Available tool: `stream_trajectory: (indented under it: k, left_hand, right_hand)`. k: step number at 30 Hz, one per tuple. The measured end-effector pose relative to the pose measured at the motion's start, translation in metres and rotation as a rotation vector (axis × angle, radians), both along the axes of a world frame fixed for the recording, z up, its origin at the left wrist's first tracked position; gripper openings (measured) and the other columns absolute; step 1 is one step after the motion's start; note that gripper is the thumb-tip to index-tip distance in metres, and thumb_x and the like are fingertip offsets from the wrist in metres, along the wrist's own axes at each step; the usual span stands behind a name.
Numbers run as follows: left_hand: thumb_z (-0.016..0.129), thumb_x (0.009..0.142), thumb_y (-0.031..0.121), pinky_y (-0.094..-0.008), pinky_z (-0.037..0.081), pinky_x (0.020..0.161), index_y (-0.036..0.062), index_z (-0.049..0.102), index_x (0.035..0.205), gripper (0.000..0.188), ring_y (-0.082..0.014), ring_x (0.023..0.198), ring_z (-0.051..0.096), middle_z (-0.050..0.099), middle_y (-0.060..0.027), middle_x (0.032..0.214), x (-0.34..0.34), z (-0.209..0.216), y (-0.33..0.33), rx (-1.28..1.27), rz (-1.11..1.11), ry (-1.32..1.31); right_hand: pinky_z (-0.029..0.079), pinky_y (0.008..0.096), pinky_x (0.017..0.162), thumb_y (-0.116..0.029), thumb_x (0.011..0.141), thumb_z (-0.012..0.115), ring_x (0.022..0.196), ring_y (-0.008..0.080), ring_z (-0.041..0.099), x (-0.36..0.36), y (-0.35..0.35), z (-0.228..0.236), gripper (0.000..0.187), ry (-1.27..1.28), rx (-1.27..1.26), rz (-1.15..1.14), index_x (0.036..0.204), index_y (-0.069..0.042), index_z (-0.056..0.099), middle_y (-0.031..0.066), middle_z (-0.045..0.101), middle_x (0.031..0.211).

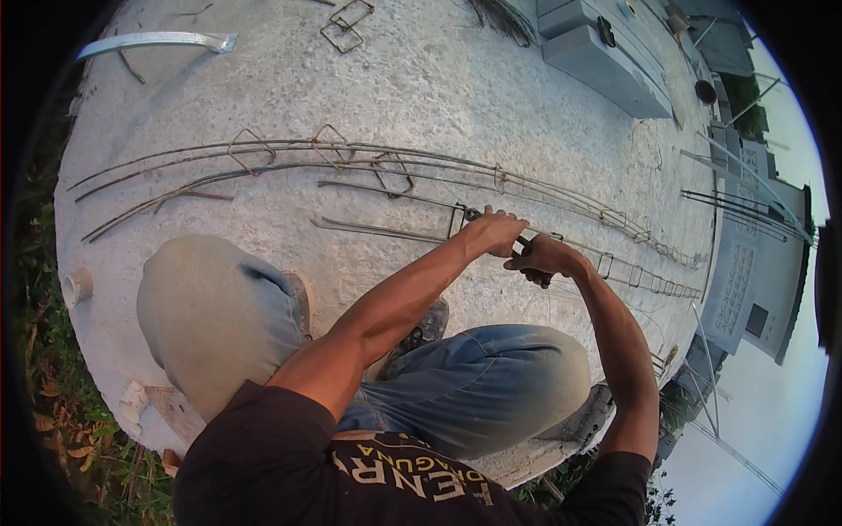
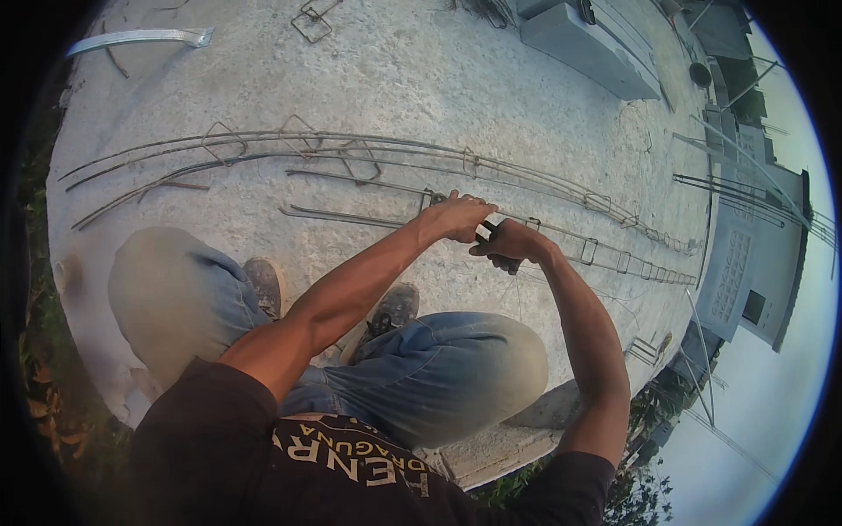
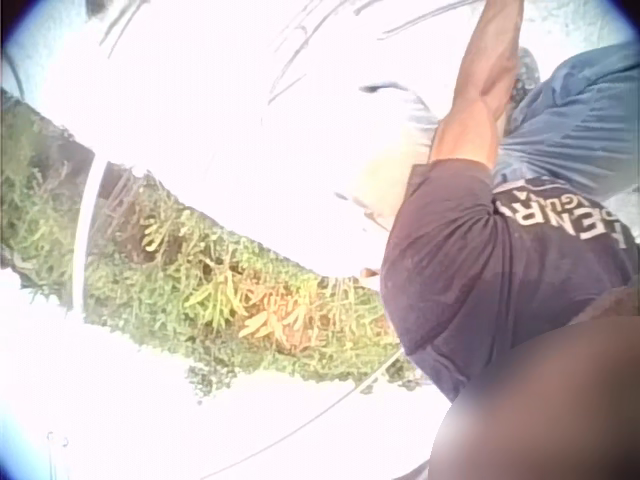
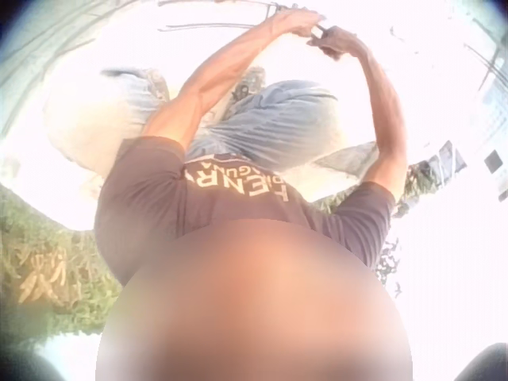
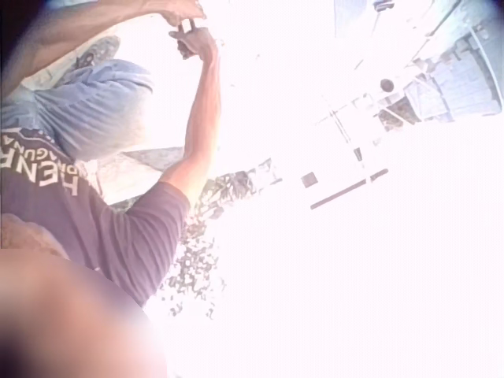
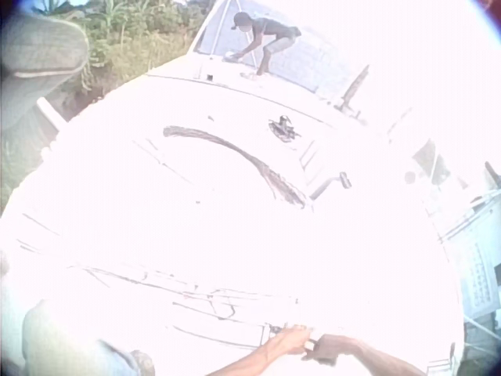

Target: The worker is tying rebar using wire and pliers on a concrete roof structure.

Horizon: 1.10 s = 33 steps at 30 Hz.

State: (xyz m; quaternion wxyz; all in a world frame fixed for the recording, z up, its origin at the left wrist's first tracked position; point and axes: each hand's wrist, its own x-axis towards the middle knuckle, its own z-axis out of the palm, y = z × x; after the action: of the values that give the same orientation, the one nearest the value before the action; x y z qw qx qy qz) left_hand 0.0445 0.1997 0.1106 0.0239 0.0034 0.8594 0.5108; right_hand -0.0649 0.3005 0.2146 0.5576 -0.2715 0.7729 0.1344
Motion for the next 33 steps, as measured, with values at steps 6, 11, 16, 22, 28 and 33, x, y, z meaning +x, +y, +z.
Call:
stream_trajectory:
  k: [6, 11, 16, 22, 28, 33]
  left_hand:
    - [0.068, 0.081, 0.045, -0.0453, 0.054, 0.068, -0.003, 0.068, 0.082, 0.048, -0.0388, 0.078, 0.069, 0.069, -0.022, 0.082, 0.032, 0.039, 0.005, 0.132, 0.778, -0.357]
    - [0.055, 0.083, 0.072, -0.0436, 0.053, 0.078, -0.0003, 0.059, 0.104, 0.076, -0.0299, 0.087, 0.066, 0.063, -0.0215, 0.11, 0.047, 0.014, 0.04, 1.787, 0.747, -0.869]
    - [0.052, 0.099, 0.035, -0.0407, 0.055, 0.058, 0.0039, 0.052, 0.081, 0.036, -0.0192, 0.054, 0.052, 0.052, -0.0059, 0.064, -0.006, 0.0, 0.064, 2.339, 1.333, -0.484]
    - [0.062, 0.092, 0.031, -0.0387, 0.055, 0.059, 0.0044, 0.052, 0.086, 0.029, -0.02, 0.054, 0.05, 0.054, -0.0074, 0.072, -0.039, 0.021, 0.048, 2.075, 1.503, -0.97]
    - [0.061, 0.091, 0.044, -0.0413, 0.057, 0.058, 0.0026, 0.053, 0.09, 0.042, -0.0236, 0.056, 0.055, 0.058, -0.0107, 0.075, -0.015, 0.008, 0.056, 2.299, 1.316, -0.624]
    - [0.047, 0.088, 0.07, -0.0419, 0.045, 0.045, 0.0008, 0.051, 0.062, 0.074, -0.0267, 0.048, 0.058, 0.057, -0.0109, 0.059, -0.023, 0.017, 0.058, 1.435, 1.38, -1.033]
  right_hand:
    - [0.052, 0.0329, 0.053, -0.036, 0.084, 0.074, 0.055, 0.0156, 0.061, -0.027, 0.016, 0.003, 0.035, -0.56, 0.304, -0.779, 0.083, -0.003, 0.065, 0.0063, 0.061, 0.063]
    - [0.058, 0.0348, 0.054, -0.017, 0.082, 0.072, 0.057, 0.02, 0.065, 0.008, -0.013, 0.02, 0.019, -0.431, 0.25, -0.663, 0.087, 0.0, 0.067, 0.0107, 0.065, 0.069]
    - [0.058, 0.0387, 0.06, -0.024, 0.066, 0.078, 0.069, 0.0267, 0.07, 0.043, -0.031, 0.035, 0.048, 0.086, 0.125, -0.154, 0.1, 0.003, 0.061, 0.0159, 0.07, 0.08]
    - [0.055, 0.0415, 0.07, -0.015, 0.075, 0.073, 0.083, 0.0252, 0.07, 0.045, 0.009, 0.021, 0.033, 0.63, -0.133, 0.484, 0.1, 0.002, 0.061, 0.0153, 0.069, 0.088]
    - [0.042, 0.0189, 0.048, -0.026, 0.083, 0.068, 0.06, 0.0081, 0.054, -0.001, -0.01, 0.035, 0.026, -0.55, 0.236, -1.126, 0.097, -0.004, 0.063, -0.0008, 0.056, 0.074]
    - [0.051, 0.0282, 0.056, -0.023, 0.082, 0.062, 0.068, 0.0161, 0.062, 0.04, -0.01, 0.04, 0.033, -0.123, 0.136, -0.522, 0.104, 0.001, 0.059, 0.0086, 0.064, 0.083]
